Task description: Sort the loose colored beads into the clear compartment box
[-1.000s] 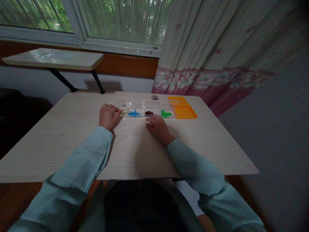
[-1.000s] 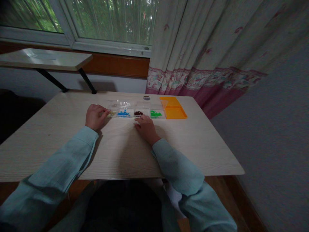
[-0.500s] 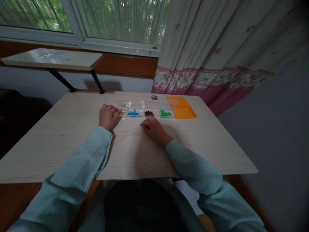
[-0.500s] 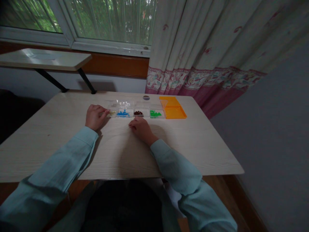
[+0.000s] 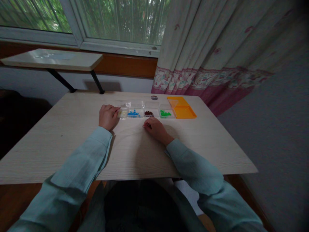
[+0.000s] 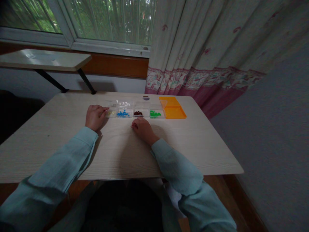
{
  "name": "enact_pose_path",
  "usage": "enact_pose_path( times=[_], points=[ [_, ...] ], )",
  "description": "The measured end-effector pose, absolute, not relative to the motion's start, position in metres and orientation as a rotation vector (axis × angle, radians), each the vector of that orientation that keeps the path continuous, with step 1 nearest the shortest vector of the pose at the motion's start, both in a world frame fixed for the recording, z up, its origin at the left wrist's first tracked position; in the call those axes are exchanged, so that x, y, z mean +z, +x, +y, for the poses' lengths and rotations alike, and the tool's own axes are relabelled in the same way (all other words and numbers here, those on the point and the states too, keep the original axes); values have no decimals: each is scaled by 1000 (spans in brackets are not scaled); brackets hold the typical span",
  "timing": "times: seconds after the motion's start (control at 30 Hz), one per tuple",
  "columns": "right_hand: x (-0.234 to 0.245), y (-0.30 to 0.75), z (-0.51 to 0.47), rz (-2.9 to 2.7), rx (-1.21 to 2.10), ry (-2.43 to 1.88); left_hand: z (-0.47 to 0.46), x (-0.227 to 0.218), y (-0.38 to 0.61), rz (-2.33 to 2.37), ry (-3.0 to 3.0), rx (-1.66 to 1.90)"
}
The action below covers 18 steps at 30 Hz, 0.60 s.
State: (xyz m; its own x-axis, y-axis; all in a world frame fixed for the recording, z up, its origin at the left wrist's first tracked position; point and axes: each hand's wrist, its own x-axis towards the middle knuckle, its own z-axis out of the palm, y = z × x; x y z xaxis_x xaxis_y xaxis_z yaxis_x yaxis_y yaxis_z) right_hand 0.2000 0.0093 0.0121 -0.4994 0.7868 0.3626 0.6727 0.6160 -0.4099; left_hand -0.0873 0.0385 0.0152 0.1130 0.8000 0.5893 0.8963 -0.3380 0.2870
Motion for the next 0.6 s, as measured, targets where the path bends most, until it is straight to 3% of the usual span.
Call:
enact_pose_path(
  times=[0.33, 0.6],
  points=[
    [15, 199, 7, -2149, 459, -1121, 32, 20, -80, -1621, -2245, -1099],
    [20, 192, 5, -1855, 801, -1072, 1, 27, -17, -1210, -2700, -995]
  ],
)
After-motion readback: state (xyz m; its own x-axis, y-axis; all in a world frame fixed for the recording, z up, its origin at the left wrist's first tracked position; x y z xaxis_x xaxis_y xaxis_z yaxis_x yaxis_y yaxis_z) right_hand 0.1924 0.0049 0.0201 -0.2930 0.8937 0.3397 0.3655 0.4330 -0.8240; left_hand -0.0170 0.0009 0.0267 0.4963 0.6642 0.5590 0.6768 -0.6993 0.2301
